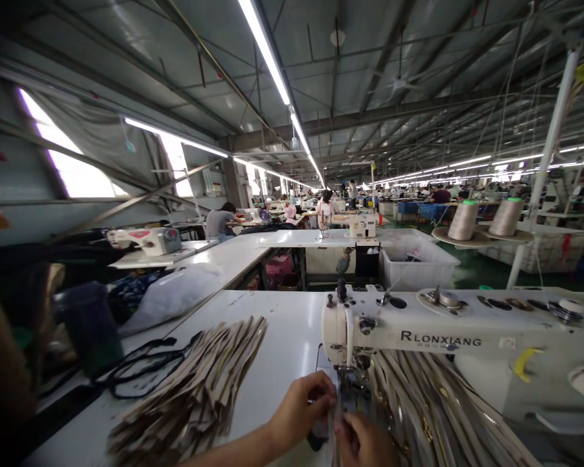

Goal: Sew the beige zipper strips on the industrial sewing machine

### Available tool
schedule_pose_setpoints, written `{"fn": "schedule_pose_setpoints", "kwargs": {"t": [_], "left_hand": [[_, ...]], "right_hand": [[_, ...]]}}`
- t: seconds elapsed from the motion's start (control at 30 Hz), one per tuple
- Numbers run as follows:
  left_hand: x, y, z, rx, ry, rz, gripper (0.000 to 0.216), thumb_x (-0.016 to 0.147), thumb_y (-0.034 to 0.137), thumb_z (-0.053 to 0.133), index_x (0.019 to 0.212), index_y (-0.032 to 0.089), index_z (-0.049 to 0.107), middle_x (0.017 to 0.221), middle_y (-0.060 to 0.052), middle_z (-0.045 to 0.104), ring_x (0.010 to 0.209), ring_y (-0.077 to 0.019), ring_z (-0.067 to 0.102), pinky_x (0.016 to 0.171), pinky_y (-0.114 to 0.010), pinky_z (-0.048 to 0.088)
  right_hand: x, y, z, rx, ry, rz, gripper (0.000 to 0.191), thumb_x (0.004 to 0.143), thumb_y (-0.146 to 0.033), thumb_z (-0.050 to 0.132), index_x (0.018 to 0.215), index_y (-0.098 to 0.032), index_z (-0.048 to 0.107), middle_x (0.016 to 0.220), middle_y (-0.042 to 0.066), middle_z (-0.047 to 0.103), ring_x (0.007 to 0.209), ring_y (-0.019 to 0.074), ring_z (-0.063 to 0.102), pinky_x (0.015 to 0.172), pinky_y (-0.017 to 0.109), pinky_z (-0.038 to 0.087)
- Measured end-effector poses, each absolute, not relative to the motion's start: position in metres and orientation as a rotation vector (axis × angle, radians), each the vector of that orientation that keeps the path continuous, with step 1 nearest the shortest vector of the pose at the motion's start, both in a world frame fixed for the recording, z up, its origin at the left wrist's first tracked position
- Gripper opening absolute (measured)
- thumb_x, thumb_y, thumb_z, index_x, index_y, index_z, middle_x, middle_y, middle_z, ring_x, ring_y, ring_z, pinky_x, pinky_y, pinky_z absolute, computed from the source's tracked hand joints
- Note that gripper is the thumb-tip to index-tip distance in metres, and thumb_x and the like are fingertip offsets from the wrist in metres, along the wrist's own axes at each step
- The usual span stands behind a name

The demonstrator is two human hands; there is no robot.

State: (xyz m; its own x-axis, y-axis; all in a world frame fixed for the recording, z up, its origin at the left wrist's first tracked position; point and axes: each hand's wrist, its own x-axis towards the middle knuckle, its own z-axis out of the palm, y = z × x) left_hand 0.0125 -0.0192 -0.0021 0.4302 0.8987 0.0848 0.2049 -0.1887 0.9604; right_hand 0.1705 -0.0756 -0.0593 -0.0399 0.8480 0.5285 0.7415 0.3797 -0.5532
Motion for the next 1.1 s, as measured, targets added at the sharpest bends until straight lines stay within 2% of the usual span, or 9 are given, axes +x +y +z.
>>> {"fn": "schedule_pose_setpoints", "kwargs": {"t": [0.17, 0.23, 0.37, 0.53, 0.7, 1.1], "left_hand": [[0.02, -0.011, 0.004, 2.109, 1.033, 0.744, 0.018, 0.078, 0.007, 0.054, 0.087, 0.017, 0.066, 0.082, -0.002, 0.065, 0.078, -0.0164, 0.061, 0.073, -0.027, 0.051], [0.019, -0.01, 0.003, 2.302, 1.048, 0.672, 0.018, 0.083, 0.01, 0.056, 0.091, 0.018, 0.069, 0.09, -0.004, 0.065, 0.084, -0.0175, 0.061, 0.079, -0.028, 0.051], [0.012, -0.013, -0.003, 2.522, 1.07, 0.647, 0.019, 0.091, 0.021, 0.055, 0.099, 0.021, 0.072, 0.105, -0.007, 0.062, 0.092, -0.0192, 0.062, 0.084, -0.03, 0.052], [0.006, -0.017, -0.001, 2.702, 1.003, 0.482, 0.025, 0.096, 0.02, 0.046, 0.105, 0.02, 0.07, 0.097, -0.007, 0.066, 0.093, -0.0208, 0.062, 0.084, -0.032, 0.053], [0.006, -0.018, 0.004, 2.85, 0.947, 0.325, 0.032, 0.095, 0.016, 0.045, 0.124, 0.018, 0.058, 0.101, -0.009, 0.065, 0.094, -0.0231, 0.059, 0.082, -0.035, 0.053], [0.007, -0.014, 0.006, 2.778, 0.886, 0.419, 0.024, 0.094, 0.018, 0.05, 0.113, 0.019, 0.065, 0.1, -0.008, 0.062, 0.094, -0.0221, 0.055, 0.084, -0.032, 0.05]], "right_hand": [[0.171, -0.075, -0.044, -1.52, -1.748, 0.221, 0.029, 0.091, -0.025, 0.043, 0.085, -0.021, 0.071, 0.076, 0.006, 0.074, 0.066, 0.02, 0.07, 0.062, 0.027, 0.053], [0.171, -0.075, -0.034, -1.585, -1.759, 0.219, 0.027, 0.089, -0.02, 0.045, 0.086, -0.019, 0.072, 0.081, 0.007, 0.075, 0.072, 0.0204, 0.071, 0.067, 0.029, 0.053], [0.171, -0.075, -0.024, -1.654, -1.825, 0.247, 0.025, 0.089, -0.02, 0.048, 0.086, -0.019, 0.073, 0.08, 0.006, 0.074, 0.07, 0.0191, 0.069, 0.066, 0.027, 0.051], [0.172, -0.076, -0.029, -1.642, -1.812, 0.222, 0.026, 0.089, -0.019, 0.047, 0.091, -0.019, 0.073, 0.083, 0.006, 0.074, 0.072, 0.0179, 0.069, 0.069, 0.027, 0.051], [0.172, -0.077, -0.03, -1.671, -1.833, 0.199, 0.027, 0.089, -0.017, 0.047, 0.088, -0.019, 0.074, 0.082, 0.006, 0.073, 0.072, 0.0188, 0.068, 0.069, 0.029, 0.052], [0.171, -0.079, -0.032, -1.697, -1.845, 0.153, 0.027, 0.092, -0.019, 0.046, 0.1, -0.018, 0.072, 0.091, 0.007, 0.074, 0.078, 0.0193, 0.069, 0.073, 0.03, 0.053]]}}
